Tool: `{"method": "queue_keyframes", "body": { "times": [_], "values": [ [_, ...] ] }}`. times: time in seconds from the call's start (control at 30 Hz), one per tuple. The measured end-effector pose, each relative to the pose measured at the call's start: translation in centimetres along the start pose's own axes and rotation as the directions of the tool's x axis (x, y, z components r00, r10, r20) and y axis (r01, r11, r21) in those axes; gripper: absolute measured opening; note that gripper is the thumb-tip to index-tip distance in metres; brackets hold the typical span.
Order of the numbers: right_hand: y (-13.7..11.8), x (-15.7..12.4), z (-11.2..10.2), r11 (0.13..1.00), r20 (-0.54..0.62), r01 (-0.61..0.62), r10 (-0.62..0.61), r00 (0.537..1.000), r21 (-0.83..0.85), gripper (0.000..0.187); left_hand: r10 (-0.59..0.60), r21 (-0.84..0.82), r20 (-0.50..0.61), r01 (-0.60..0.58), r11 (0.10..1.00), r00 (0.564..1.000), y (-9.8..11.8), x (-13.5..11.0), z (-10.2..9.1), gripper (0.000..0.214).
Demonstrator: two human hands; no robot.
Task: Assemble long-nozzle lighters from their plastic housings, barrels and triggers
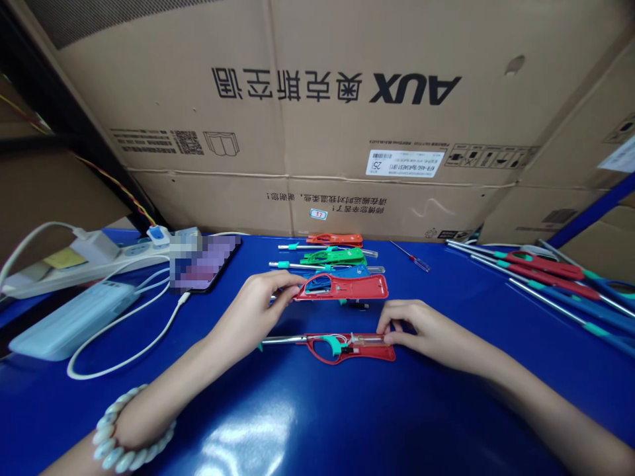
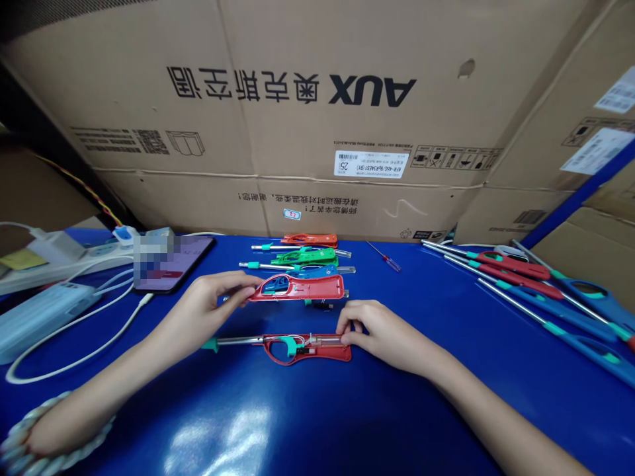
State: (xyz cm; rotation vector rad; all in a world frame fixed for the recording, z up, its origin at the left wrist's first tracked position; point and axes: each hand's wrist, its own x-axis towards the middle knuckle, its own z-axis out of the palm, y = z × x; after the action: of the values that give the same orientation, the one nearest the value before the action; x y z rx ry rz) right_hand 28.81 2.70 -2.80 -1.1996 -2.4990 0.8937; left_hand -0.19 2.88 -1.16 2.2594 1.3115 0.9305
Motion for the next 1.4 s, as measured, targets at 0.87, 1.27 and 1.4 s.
{"method": "queue_keyframes", "body": {
  "times": [0.87, 1.27, 1.4],
  "values": [
    [-0.9, -0.7, -0.2, 0.987, -0.01, 0.003, -0.004, 1.0, -0.162, 0.014, 0.009, 0.029, 0.019, -0.009, 1.0, 1.0, 0.1, 0.0, 0.2, 0.023],
    [-1.1, -0.9, -1.5, 0.985, -0.193, -0.085, 0.114, 0.974, 0.153, 0.031, 0.105, -0.031, 0.032, -0.104, 0.994, 0.994, 0.9, -0.4, 0.3, 0.022],
    [-1.4, -0.8, -0.7, 0.916, -0.089, -0.084, 0.128, 0.988, 0.392, 0.038, 0.161, -0.052, 0.068, -0.158, 0.986, 0.985, 1.2, -0.7, 0.8, 0.023]
  ]
}}
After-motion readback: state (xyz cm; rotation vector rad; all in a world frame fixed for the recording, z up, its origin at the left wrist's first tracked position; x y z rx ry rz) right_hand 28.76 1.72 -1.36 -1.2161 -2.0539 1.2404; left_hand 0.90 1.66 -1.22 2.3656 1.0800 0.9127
